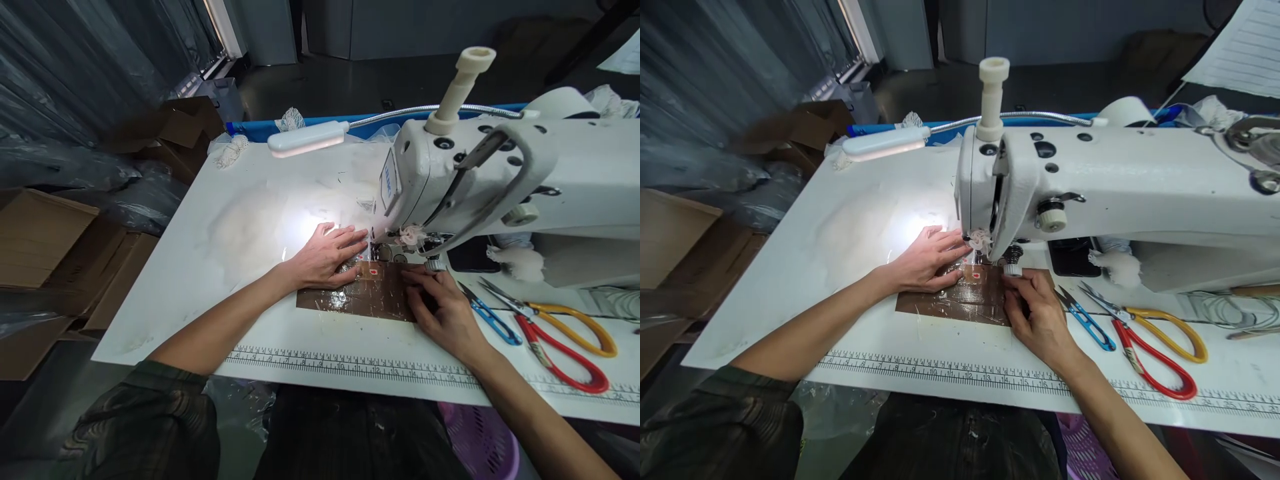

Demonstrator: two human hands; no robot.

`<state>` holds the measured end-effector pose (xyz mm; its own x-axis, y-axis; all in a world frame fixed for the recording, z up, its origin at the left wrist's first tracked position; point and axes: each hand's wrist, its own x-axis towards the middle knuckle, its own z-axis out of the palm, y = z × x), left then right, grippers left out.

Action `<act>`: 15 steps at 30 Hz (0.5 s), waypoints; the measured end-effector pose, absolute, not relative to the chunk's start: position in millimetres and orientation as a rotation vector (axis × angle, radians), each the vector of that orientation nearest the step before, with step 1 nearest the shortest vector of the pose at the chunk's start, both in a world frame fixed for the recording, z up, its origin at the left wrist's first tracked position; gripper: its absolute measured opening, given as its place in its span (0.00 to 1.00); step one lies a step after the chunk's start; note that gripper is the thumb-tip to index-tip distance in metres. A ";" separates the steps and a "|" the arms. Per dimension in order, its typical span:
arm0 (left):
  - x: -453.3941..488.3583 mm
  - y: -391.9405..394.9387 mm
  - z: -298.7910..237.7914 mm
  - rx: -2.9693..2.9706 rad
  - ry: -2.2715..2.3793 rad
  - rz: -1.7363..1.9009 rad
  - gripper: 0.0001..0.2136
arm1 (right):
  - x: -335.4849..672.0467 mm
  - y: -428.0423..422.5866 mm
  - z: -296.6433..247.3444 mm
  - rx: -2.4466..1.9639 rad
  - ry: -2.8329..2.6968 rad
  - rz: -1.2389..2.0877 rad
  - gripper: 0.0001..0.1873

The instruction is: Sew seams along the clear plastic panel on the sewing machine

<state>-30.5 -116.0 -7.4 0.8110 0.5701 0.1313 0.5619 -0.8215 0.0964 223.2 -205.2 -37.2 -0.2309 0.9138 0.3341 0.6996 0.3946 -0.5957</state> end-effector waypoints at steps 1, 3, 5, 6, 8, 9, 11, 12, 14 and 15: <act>-30.4 -116.0 -7.6 2.927 0.920 0.237 0.21 | 223.6 -205.0 -36.9 -1.369 -2.004 0.436 0.16; -29.8 -116.1 -6.9 2.905 0.927 0.226 0.20 | 223.7 -205.5 -36.2 -1.368 -2.002 0.441 0.16; -29.3 -115.7 -4.4 2.888 0.930 0.211 0.20 | 223.1 -206.7 -35.8 -1.379 -2.005 0.438 0.16; -29.1 -115.0 -2.5 2.880 0.930 0.205 0.19 | 222.8 -207.4 -35.6 -1.384 -2.007 0.438 0.16; -29.2 -112.1 2.3 2.867 0.929 0.187 0.18 | 222.3 -208.3 -34.9 -1.388 -2.009 0.442 0.15; -29.5 -109.9 4.8 2.862 0.927 0.178 0.17 | 222.2 -208.5 -34.4 -1.392 -2.007 0.445 0.15; -30.3 -104.2 9.7 2.856 0.913 0.156 0.16 | 222.1 -208.3 -33.1 -1.405 -2.005 0.447 0.15; -30.6 -101.0 11.6 2.853 0.898 0.142 0.16 | 222.1 -208.0 -32.5 -1.414 -2.002 0.444 0.14; -31.0 -95.0 13.6 2.850 0.872 0.128 0.15 | 222.1 -207.2 -31.6 -1.424 -1.999 0.442 0.13; -31.1 -92.4 13.6 2.853 0.874 0.138 0.15 | 222.1 -206.8 -31.4 -1.424 -2.000 0.441 0.13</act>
<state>-31.1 -92.4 13.6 0.8254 0.5629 0.0427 0.5487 -0.8178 0.1738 222.1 -206.8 -31.4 -0.2121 0.9293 0.3023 0.7163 0.3583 -0.5988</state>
